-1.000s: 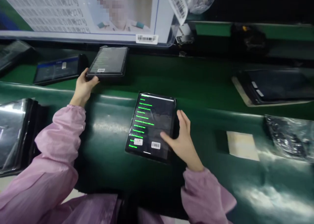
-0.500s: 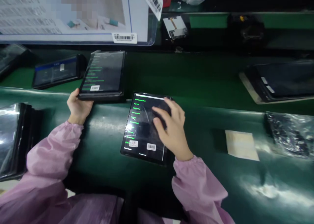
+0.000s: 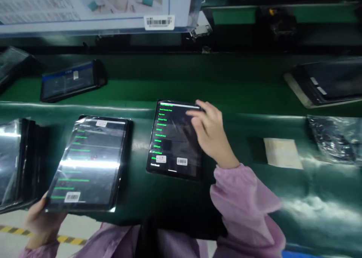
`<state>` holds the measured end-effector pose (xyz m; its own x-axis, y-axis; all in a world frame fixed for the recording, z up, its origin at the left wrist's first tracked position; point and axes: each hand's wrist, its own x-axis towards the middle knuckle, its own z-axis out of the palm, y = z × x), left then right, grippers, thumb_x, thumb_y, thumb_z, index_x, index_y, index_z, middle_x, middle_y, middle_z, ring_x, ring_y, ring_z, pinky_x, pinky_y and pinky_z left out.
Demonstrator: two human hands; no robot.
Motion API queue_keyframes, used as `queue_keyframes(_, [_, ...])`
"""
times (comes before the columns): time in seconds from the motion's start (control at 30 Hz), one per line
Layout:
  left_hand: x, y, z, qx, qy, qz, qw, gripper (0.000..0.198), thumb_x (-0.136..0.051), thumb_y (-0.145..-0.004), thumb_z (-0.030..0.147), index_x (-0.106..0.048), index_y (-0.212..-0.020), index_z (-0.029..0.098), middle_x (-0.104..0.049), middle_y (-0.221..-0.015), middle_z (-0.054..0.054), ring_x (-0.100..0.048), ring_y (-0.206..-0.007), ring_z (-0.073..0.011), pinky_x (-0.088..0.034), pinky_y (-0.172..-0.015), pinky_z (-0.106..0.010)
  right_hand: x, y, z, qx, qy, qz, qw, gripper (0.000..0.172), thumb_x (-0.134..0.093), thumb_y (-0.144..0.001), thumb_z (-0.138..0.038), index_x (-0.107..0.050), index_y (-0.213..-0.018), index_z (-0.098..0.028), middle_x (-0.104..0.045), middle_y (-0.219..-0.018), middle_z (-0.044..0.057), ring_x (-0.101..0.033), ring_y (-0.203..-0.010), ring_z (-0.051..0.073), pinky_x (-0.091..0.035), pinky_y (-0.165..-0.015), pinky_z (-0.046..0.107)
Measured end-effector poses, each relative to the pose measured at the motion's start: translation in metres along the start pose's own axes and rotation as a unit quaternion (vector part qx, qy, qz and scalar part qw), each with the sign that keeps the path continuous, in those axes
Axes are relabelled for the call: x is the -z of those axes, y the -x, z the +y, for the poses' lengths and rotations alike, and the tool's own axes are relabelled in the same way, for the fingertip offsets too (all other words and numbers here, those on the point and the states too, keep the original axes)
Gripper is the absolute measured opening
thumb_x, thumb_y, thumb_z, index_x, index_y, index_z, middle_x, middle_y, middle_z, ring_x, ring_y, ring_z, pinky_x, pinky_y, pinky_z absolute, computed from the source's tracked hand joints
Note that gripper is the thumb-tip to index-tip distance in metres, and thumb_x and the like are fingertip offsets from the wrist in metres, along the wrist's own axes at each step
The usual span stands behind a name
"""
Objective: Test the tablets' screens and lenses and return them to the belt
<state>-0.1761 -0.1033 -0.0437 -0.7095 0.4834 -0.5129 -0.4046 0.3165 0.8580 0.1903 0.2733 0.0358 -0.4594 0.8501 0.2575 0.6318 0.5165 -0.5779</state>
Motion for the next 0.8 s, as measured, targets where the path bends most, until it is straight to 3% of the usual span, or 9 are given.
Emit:
queue_keyframes(0.1, [0.003,0.008,0.002,-0.004,-0.005,0.001,1.0,0.043,-0.067,-0.067,0.061,-0.079,-0.107,0.053,-0.081,-0.114,0.003,-0.059,-0.136,-0.044,-0.047,-0.114,-0.073,-0.014,-0.012,0.027,-0.106,-0.137,0.095,0.98,0.054,-0.035,-0.107,-0.061,-0.06,-0.14,-0.027,-0.053,-0.154,0.009,-0.048,-0.145,0.028,-0.034,-0.125,0.054])
queue_keyframes(0.17, [-0.006,0.005,0.012,-0.027,-0.001,-0.019,0.999,0.053,-0.073,-0.065,0.06,-0.078,-0.117,0.048,-0.075,-0.13,0.002,-0.051,-0.145,-0.0423,-0.043,-0.121,-0.067,-0.028,-0.022,0.036,-0.143,-0.223,0.102,0.959,0.065,-0.034,-0.103,-0.068,-0.053,-0.145,-0.023,-0.053,-0.154,0.012,-0.051,-0.143,0.027,-0.039,-0.123,0.05])
queue_keyframes(0.27, [-0.026,-0.011,0.034,-0.092,0.01,-0.079,0.993,0.067,-0.076,-0.068,0.063,-0.075,-0.129,0.036,-0.064,-0.149,-0.002,-0.041,-0.154,-0.0364,-0.031,-0.132,-0.051,-0.041,-0.031,0.038,-0.133,-0.275,0.083,0.949,0.072,-0.037,-0.098,-0.075,-0.052,-0.145,-0.021,-0.055,-0.153,0.013,-0.052,-0.143,0.028,-0.04,-0.122,0.048])
queue_keyframes(0.33, [-0.039,-0.028,0.048,-0.118,0.016,-0.088,0.989,0.062,-0.076,-0.073,0.056,-0.075,-0.13,0.032,-0.066,-0.147,-0.005,-0.047,-0.15,-0.0342,-0.029,-0.133,-0.048,-0.042,-0.031,0.034,-0.126,-0.282,0.08,0.948,0.073,-0.039,-0.096,-0.077,-0.052,-0.143,-0.023,-0.058,-0.15,0.012,-0.053,-0.143,0.028,-0.04,-0.122,0.048])
queue_keyframes(0.4, [-0.05,-0.044,0.058,-0.127,0.004,-0.074,0.989,0.055,-0.077,-0.076,0.044,-0.074,-0.129,0.03,-0.071,-0.139,-0.006,-0.058,-0.14,-0.0332,-0.036,-0.128,-0.05,-0.039,-0.028,0.03,-0.132,-0.299,0.08,0.942,0.074,-0.04,-0.094,-0.077,-0.052,-0.143,-0.022,-0.061,-0.146,0.013,-0.056,-0.139,0.028,-0.04,-0.122,0.05])
queue_keyframes(0.5, [-0.062,-0.062,0.067,-0.16,-0.057,-0.066,0.983,0.061,-0.079,-0.075,0.033,-0.07,-0.135,0.029,-0.072,-0.135,-0.007,-0.066,-0.127,-0.028,-0.048,-0.118,-0.042,-0.031,-0.019,0.025,-0.154,-0.334,0.074,0.927,0.077,-0.043,-0.092,-0.076,-0.053,-0.142,-0.018,-0.065,-0.138,0.016,-0.061,-0.133,0.03,-0.041,-0.12,0.051])
queue_keyframes(0.67, [-0.075,-0.071,0.073,-0.243,-0.164,-0.081,0.953,0.076,-0.084,-0.074,0.032,-0.058,-0.145,0.03,-0.071,-0.133,-0.008,-0.068,-0.107,-0.0224,-0.054,-0.098,-0.037,-0.029,-0.003,0.016,-0.155,-0.364,0.065,0.916,0.058,-0.051,-0.095,-0.065,-0.064,-0.132,-0.022,-0.07,-0.13,0.014,-0.061,-0.131,0.033,-0.039,-0.121,0.053])
queue_keyframes(0.73, [-0.077,-0.075,0.075,-0.263,-0.206,-0.103,0.937,0.092,-0.091,-0.068,0.033,-0.051,-0.15,0.03,-0.067,-0.139,-0.009,-0.066,-0.111,-0.0244,-0.052,-0.101,-0.041,-0.032,0.003,0.01,-0.154,-0.374,0.073,0.912,0.047,-0.058,-0.093,-0.059,-0.067,-0.127,-0.026,-0.067,-0.135,0.01,-0.059,-0.134,0.032,-0.037,-0.122,0.053])
queue_keyframes(0.8, [-0.079,-0.083,0.078,-0.258,-0.207,-0.133,0.934,0.095,-0.093,-0.068,0.037,-0.05,-0.151,0.03,-0.063,-0.146,-0.01,-0.063,-0.12,-0.0278,-0.049,-0.107,-0.045,-0.037,0.006,0.003,-0.177,-0.387,0.092,0.9,0.045,-0.067,-0.087,-0.05,-0.066,-0.127,-0.029,-0.061,-0.144,0.008,-0.055,-0.139,0.032,-0.036,-0.124,0.053])
